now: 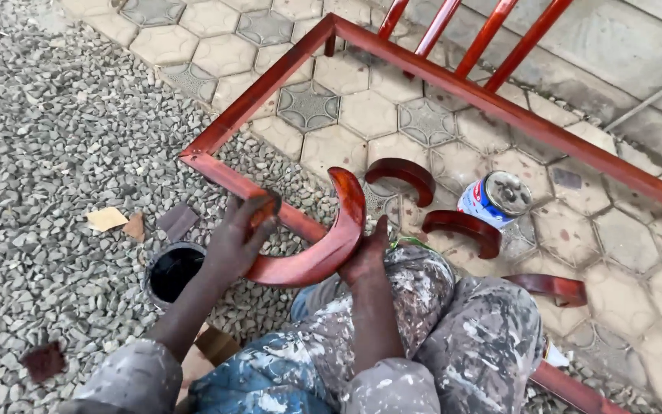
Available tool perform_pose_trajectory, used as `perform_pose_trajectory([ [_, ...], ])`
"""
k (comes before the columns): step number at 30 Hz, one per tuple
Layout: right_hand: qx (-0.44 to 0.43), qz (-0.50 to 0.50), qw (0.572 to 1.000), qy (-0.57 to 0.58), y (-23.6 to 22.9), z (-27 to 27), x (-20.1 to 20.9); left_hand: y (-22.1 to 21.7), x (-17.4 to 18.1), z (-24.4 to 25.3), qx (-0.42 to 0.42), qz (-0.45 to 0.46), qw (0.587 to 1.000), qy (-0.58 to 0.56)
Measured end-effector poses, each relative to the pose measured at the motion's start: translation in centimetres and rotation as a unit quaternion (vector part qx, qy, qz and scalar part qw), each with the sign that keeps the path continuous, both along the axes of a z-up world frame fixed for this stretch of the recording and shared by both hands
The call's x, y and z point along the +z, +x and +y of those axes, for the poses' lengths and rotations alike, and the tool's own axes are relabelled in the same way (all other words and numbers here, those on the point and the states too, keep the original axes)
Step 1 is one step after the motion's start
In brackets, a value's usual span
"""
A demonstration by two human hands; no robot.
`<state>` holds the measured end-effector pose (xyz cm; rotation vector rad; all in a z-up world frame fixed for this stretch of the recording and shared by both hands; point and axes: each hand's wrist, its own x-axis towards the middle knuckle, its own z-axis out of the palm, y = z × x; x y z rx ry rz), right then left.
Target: Sanding and applying stain to curved wooden furniture components
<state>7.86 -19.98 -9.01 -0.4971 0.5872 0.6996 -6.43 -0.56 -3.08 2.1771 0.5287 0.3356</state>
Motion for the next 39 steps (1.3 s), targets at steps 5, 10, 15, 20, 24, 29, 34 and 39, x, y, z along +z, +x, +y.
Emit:
perform_pose_trajectory([
  [5, -0.011, -0.036, 0.998, 0.042, 0.6, -1.0, -3.1, -1.1, -0.4, -1.4, 0.012, -0.02, 0.998, -0.052],
  [10, -0.051, -0.055, 0.997, 0.017, -0.3, -0.9, -3.3, 3.3, -10.7, -1.1, 0.312, -0.055, 0.863, -0.393],
  [15, -0.023, -0.148, 0.986, -0.071, -2.7, 1.0, -0.2, 5.7, -14.9, -0.9, 0.473, -0.125, 0.692, -0.531],
  [20, -0.006, -0.21, 0.971, -0.113, -5.0, 1.9, 1.9, 5.5, -10.3, -3.0, 0.431, -0.125, 0.721, -0.528],
  [24, -0.037, -0.224, 0.962, -0.154, -4.9, 1.7, 1.0, 4.1, -8.7, -3.6, 0.411, -0.199, 0.779, -0.429],
  [29, 0.009, -0.323, 0.902, -0.286, -5.6, 1.8, 2.6, 5.2, -1.8, -1.0, 0.189, -0.308, 0.827, -0.431],
  [34, 0.088, -0.433, 0.816, -0.374, -5.3, 3.4, 0.8, 6.8, 5.0, -1.2, 0.062, -0.249, 0.893, -0.369],
  [39, 0.141, -0.552, 0.676, -0.467, -4.9, 3.2, 1.3, 3.9, 4.2, 0.3, -0.197, -0.26, 0.931, 0.163],
])
